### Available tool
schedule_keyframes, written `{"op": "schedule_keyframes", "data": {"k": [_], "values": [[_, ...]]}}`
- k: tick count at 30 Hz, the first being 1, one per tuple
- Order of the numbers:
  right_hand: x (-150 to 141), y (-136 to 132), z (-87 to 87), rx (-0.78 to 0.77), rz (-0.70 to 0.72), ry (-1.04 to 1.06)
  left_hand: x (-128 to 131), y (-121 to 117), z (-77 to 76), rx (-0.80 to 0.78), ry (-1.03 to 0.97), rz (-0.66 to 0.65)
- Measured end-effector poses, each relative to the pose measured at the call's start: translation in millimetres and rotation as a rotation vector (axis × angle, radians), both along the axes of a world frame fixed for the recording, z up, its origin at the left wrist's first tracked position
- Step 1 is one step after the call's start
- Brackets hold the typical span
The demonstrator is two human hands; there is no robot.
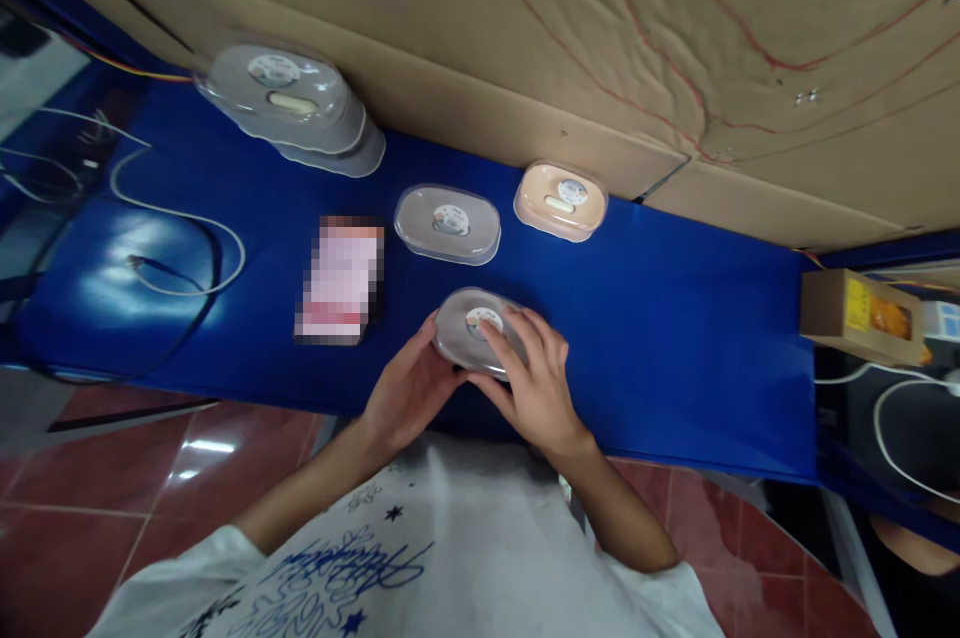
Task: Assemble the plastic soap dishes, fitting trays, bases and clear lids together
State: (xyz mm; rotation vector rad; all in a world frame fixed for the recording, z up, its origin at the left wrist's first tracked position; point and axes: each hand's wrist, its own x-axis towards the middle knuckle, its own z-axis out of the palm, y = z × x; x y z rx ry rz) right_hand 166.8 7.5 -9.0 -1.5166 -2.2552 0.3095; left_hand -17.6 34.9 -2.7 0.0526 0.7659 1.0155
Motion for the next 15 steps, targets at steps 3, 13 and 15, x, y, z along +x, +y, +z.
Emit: {"op": "schedule_keyframes", "data": {"k": [3, 13, 15], "values": [[6, 1, -9.1, -0.03, 0.039, -0.002, 2, 3, 1.2, -0.016, 0.01, 0.046], [14, 9, -10.4, -0.048, 0.001, 0.097, 9, 7, 3.3, 0.006, 0.079, 0.03], [14, 7, -11.7, -0.031, 0.012, 0.049, 9, 7, 3.2, -0.006, 0.097, 0.046]]}}
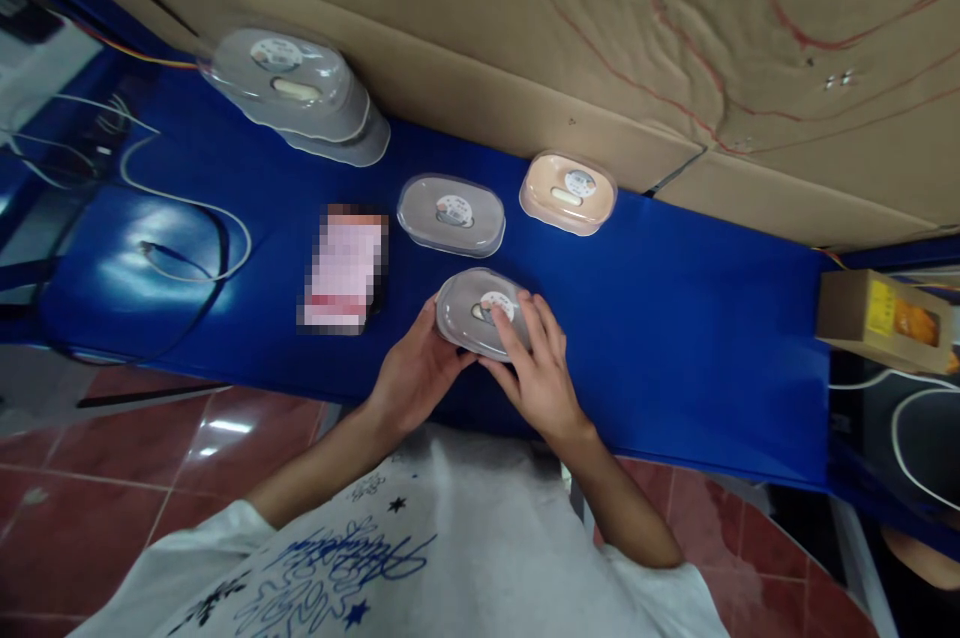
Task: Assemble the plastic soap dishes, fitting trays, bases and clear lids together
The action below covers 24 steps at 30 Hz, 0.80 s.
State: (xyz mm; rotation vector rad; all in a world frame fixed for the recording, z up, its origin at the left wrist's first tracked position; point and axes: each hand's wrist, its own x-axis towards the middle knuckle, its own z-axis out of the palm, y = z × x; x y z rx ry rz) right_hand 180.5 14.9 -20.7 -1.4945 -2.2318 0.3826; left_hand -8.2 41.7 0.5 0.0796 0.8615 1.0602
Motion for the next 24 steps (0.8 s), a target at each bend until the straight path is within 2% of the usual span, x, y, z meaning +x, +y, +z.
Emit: {"op": "schedule_keyframes", "data": {"k": [8, 13, 20, 24], "values": [[12, 2, 2.0, 0.019, 0.1, -0.04, -1, 0, 3.2, -0.008, 0.005, -0.024], [22, 4, 3.2, -0.002, 0.148, 0.098, 1, -1, 1.4, 0.003, -0.001, -0.034], [24, 2, -2.3, 0.16, 0.191, 0.002, 3, -1, -0.7, 0.006, 0.034, -0.04], [25, 5, -2.8, 0.105, 0.171, 0.057, 3, -1, -3.2, 0.019, 0.017, -0.041]]}}
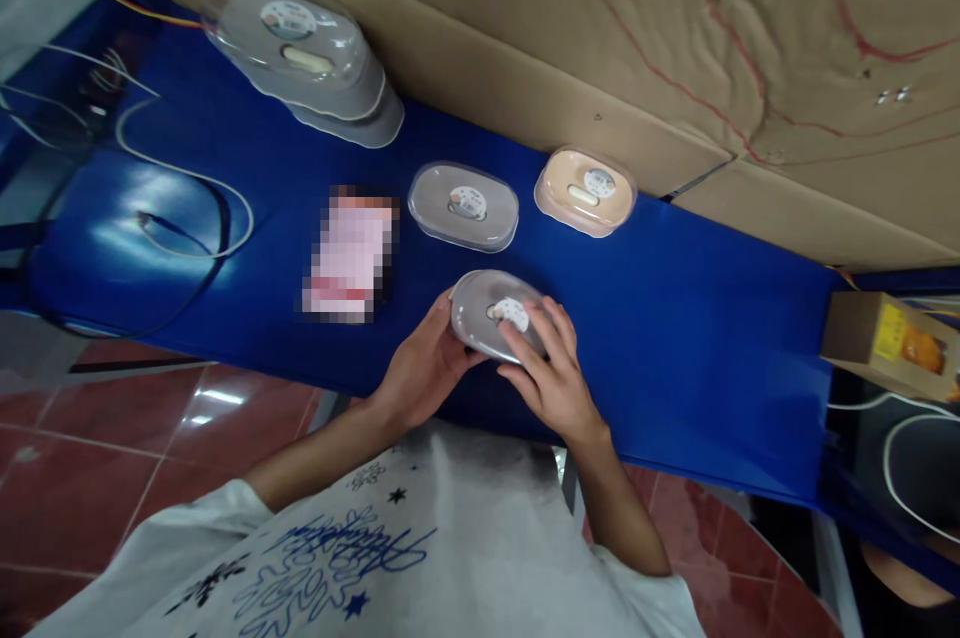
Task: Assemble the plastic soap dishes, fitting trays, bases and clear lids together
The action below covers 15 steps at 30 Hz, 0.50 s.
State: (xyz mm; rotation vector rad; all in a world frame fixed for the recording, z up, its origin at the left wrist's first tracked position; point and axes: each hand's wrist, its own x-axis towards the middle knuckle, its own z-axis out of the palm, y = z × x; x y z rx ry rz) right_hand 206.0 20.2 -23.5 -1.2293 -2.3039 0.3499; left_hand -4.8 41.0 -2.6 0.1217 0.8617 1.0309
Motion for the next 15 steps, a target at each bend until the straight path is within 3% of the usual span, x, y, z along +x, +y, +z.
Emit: {"op": "schedule_keyframes", "data": {"k": [3, 8, 15], "values": [[0.9, 1.3, 0.1, -0.041, -0.019, 0.024, 0.5, -0.6, -1.7, 0.017, -0.021, 0.014], [-1.5, -2.4, 0.0, 0.038, 0.01, -0.066, -0.6, -1.3, -4.1, -0.012, -0.018, 0.021], [-5.6, 0.0, 2.3, 0.017, -0.002, 0.004, -2.7, -1.5, -5.9, 0.016, -0.051, 0.036]]}}
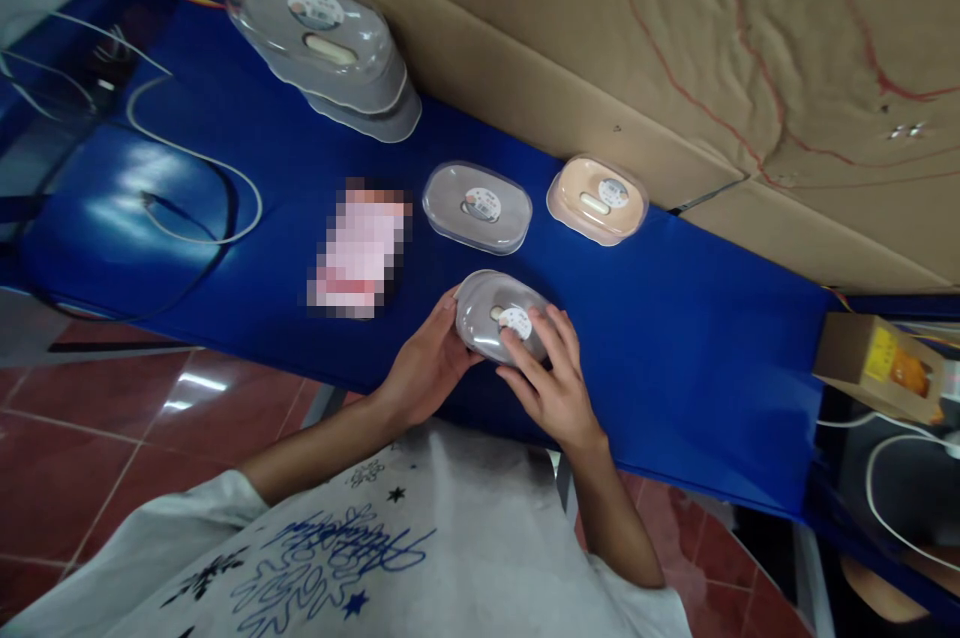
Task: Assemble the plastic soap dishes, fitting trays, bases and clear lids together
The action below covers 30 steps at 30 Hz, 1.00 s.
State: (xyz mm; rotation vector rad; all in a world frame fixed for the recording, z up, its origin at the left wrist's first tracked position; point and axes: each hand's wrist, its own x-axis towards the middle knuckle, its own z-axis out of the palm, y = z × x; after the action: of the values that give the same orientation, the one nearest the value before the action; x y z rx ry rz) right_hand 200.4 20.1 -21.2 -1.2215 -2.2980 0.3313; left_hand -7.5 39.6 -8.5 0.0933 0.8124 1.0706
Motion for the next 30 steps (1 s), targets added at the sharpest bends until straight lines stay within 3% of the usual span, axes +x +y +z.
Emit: {"op": "schedule_keyframes", "data": {"k": [6, 17, 24, 30], "values": [[0, 2, -0.4, -0.032, -0.017, 0.081, -2, -1, 0.3, 0.024, 0.035, -0.022], [0, -3, -3.8, 0.119, -0.024, 0.048, -2, -5, 5.4, 0.096, 0.11, -0.047], [1, -6, 0.0, 0.12, -0.049, 0.121, 0, -14, 1.3, 0.23, 0.162, -0.07], [3, -14, 3.3, 0.071, -0.119, 0.079, -2, -23, 7.1, 0.417, 0.281, -0.087]]}}
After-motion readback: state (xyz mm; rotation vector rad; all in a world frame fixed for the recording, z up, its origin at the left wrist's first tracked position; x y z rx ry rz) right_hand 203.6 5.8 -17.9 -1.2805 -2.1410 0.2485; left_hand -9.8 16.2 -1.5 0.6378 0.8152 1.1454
